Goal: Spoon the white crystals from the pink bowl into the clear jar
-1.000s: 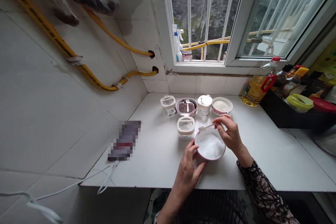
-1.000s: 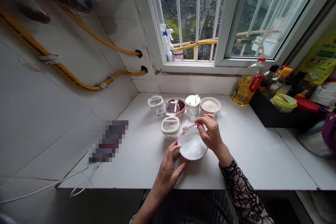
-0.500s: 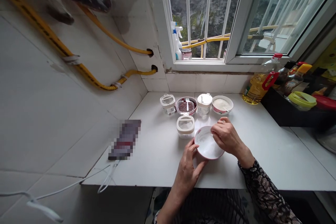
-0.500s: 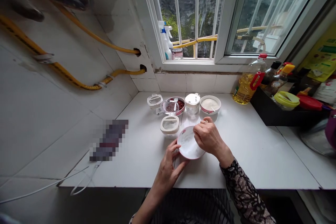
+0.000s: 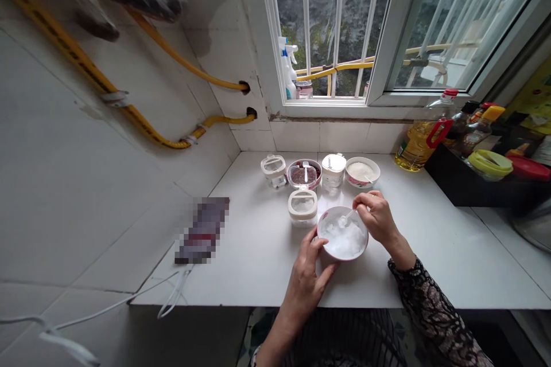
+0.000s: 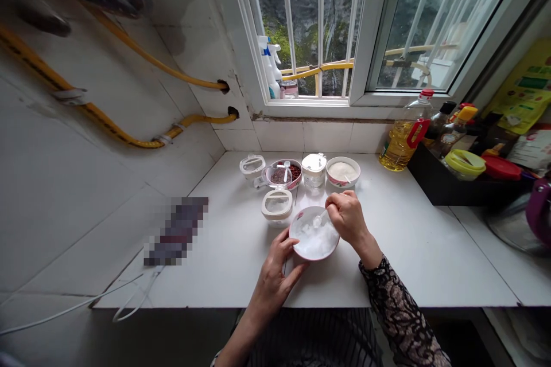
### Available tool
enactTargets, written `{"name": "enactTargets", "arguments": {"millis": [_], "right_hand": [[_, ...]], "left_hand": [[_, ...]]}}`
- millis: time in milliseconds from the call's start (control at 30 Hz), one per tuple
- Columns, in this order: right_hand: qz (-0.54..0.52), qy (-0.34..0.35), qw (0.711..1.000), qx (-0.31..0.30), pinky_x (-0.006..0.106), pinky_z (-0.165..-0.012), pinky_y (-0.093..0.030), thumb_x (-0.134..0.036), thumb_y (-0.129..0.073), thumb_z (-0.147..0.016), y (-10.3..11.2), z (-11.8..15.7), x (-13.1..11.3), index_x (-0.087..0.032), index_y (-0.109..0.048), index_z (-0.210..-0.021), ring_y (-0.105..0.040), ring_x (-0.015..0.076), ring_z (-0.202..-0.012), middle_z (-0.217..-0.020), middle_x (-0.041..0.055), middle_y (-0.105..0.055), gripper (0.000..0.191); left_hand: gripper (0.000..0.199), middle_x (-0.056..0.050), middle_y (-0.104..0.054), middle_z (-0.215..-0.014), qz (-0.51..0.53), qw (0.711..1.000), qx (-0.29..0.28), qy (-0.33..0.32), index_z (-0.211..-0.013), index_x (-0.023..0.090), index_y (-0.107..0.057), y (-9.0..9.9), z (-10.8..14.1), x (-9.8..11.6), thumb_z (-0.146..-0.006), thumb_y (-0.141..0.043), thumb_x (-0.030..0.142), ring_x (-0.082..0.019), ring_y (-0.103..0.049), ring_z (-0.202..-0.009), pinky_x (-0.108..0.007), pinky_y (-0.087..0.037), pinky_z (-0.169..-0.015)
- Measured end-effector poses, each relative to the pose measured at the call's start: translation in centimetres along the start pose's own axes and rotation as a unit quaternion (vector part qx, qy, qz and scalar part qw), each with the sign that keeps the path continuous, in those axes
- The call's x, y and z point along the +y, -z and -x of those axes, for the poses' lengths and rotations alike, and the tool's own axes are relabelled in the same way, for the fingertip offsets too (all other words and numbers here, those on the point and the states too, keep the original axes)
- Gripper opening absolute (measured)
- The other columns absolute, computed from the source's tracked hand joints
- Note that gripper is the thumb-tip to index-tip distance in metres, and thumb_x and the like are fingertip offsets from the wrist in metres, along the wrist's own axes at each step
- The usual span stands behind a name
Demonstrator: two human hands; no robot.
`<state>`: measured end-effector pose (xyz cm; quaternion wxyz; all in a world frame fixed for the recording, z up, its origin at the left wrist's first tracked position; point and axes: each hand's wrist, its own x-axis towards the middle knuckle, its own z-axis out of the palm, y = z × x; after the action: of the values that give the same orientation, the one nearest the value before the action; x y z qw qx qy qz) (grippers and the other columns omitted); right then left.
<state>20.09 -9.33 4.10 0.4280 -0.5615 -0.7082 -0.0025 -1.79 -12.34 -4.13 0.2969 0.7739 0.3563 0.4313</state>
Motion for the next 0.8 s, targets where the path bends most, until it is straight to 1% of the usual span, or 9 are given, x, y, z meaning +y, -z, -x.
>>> {"name": "enactTargets", "arguments": {"millis": [33, 100, 233, 367, 500, 567, 667, 733, 800], "right_hand": [[-0.008, -0.005, 1.000, 0.012, 0.035, -0.077, -0.039, -0.012, -0.045, -0.080, 0.1, 0.0, 0.0, -0.024, -0.056, -0.066, -0.056, 0.0186, -0.063, -0.064, -0.0008, -0.066, 0.022], [-0.010, 0.008, 1.000, 0.014, 0.036, -0.078, -0.039, -0.012, -0.045, -0.081, 0.2, 0.0, -0.1, -0.024, -0.056, -0.066, -0.056, 0.0182, -0.062, -0.063, -0.0012, -0.065, 0.022], [0.012, 0.047, 0.999, -0.017, 0.038, -0.084, -0.038, -0.013, -0.045, -0.084, 0.1, 0.0, -0.4, -0.023, -0.055, -0.066, -0.052, 0.0152, -0.055, -0.058, -0.0030, -0.062, 0.023], [0.009, 0.037, 0.999, -0.022, 0.038, -0.084, -0.038, -0.012, -0.044, -0.084, -0.1, 0.0, -0.4, -0.022, -0.056, -0.067, -0.053, 0.0153, -0.057, -0.062, -0.0022, -0.064, 0.023], [-0.005, 0.041, 0.997, -0.068, 0.038, -0.086, -0.039, -0.012, -0.044, -0.080, -0.9, 0.2, -0.6, -0.022, -0.055, -0.065, -0.051, 0.0153, -0.057, -0.057, -0.0032, -0.060, 0.021], [-0.022, 0.016, 0.997, -0.072, 0.037, -0.085, -0.040, -0.013, -0.044, -0.079, -1.2, 0.3, -0.7, -0.023, -0.056, -0.064, -0.052, 0.0157, -0.058, -0.058, -0.0027, -0.062, 0.022], [-0.065, -0.059, 0.995, -0.052, 0.035, -0.078, -0.042, -0.016, -0.043, -0.078, -1.3, 0.2, -0.3, -0.023, -0.056, -0.062, -0.056, 0.0177, -0.062, -0.059, -0.0013, -0.063, 0.022], [-0.094, -0.099, 0.989, -0.048, 0.033, -0.073, -0.043, -0.017, -0.043, -0.077, -1.1, 0.1, -0.1, -0.023, -0.057, -0.061, -0.056, 0.0182, -0.061, -0.056, -0.0014, -0.060, 0.022], [-0.096, -0.106, 0.989, -0.044, 0.033, -0.073, -0.043, -0.018, -0.043, -0.077, -1.0, 0.0, 0.1, -0.023, -0.058, -0.061, -0.056, 0.0185, -0.061, -0.055, -0.0014, -0.059, 0.022]], "left_hand": [[0.043, -0.015, -0.047, -0.148, 0.001, 1.000, 0.000, 0.001, -0.125, 0.027, -0.050, 0.0, 0.0, 0.0, -0.087, -0.064, 0.013, -0.030, -0.054, -0.136, -0.048, -0.051, -0.107], [0.043, -0.015, -0.047, -0.148, 0.004, 1.000, -0.001, 0.002, -0.125, 0.027, -0.051, 0.0, 0.0, -0.1, -0.087, -0.064, 0.013, -0.030, -0.054, -0.136, -0.048, -0.051, -0.107], [0.042, -0.015, -0.046, -0.149, 0.012, 1.000, -0.001, 0.004, -0.126, 0.027, -0.050, -0.1, 0.0, 0.0, -0.088, -0.064, 0.014, -0.030, -0.055, -0.136, -0.049, -0.051, -0.107], [0.042, -0.016, -0.044, -0.150, 0.013, 1.000, -0.005, 0.004, -0.126, 0.027, -0.049, 0.0, -0.1, 0.1, -0.089, -0.063, 0.014, -0.030, -0.054, -0.137, -0.050, -0.051, -0.108], [0.042, -0.015, -0.044, -0.149, 0.020, 1.000, -0.006, 0.005, -0.127, 0.027, -0.049, -0.1, 0.0, 0.0, -0.089, -0.063, 0.015, -0.030, -0.054, -0.136, -0.051, -0.051, -0.108], [0.042, -0.015, -0.044, -0.149, 0.025, 1.000, -0.005, 0.009, -0.127, 0.028, -0.049, -0.1, 0.1, -0.1, -0.089, -0.063, 0.016, -0.030, -0.054, -0.136, -0.050, -0.052, -0.108], [0.042, -0.014, -0.044, -0.150, 0.031, 0.999, -0.005, 0.012, -0.127, 0.028, -0.050, -0.2, 0.1, -0.2, -0.089, -0.063, 0.016, -0.029, -0.055, -0.136, -0.049, -0.053, -0.107], [0.042, -0.014, -0.044, -0.150, 0.028, 1.000, -0.003, 0.007, -0.127, 0.027, -0.050, -0.2, 0.1, -0.2, -0.089, -0.063, 0.016, -0.029, -0.055, -0.136, -0.049, -0.052, -0.107], [0.042, -0.014, -0.044, -0.150, 0.026, 1.000, -0.002, 0.004, -0.127, 0.027, -0.050, -0.2, 0.0, -0.2, -0.090, -0.063, 0.016, -0.029, -0.055, -0.136, -0.049, -0.053, -0.107]]}}
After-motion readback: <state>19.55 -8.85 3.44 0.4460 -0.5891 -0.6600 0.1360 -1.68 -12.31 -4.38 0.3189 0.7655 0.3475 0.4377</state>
